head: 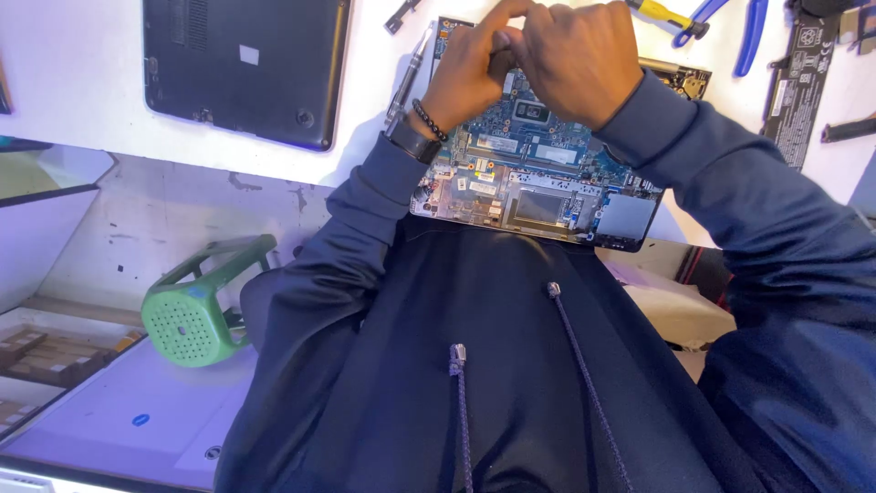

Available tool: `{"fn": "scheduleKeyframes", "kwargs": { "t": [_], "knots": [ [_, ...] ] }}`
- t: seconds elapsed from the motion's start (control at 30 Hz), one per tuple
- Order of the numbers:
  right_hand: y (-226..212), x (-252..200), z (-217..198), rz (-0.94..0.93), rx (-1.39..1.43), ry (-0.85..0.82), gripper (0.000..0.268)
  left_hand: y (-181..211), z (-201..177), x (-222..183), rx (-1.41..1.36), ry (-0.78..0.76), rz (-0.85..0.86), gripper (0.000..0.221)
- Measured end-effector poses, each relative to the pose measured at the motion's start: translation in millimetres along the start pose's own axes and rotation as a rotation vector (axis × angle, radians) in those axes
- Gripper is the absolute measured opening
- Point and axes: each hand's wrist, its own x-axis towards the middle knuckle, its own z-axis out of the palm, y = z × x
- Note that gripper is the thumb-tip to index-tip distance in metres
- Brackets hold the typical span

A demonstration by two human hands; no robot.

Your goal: The person works on a disassembled laptop motherboard on a white workbench. They use a screwdriver to unscrew components, remove small screws and parts by hand, reposition the board, and continue unscrewing and handling internal laptop components.

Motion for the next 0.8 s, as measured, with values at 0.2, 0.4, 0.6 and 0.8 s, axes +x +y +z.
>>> {"fn": "scheduleKeyframes", "kwargs": {
  "t": [0.2, 0.4, 0.6, 0.8],
  "knots": [
    [-6, -14, -8, 0.097, 0.37, 0.136, 0.043, 18, -34, 6, 0.099, -0.201, 0.057, 0.097],
    [-1, -64, -60, 0.479, 1.028, 0.267, 0.048, 95, -108, -23, -0.332, 0.082, -0.02, 0.054],
    [-15, -176, -67, 1.185, 1.51, 0.449, 0.048, 101, -107, -70, -0.428, -0.007, -0.252, 0.088],
    [-31, -275, -54, 1.564, 1.659, 0.817, 0.043, 105, -70, -77, -0.485, 0.204, -0.207, 0.039]
  ]
}}
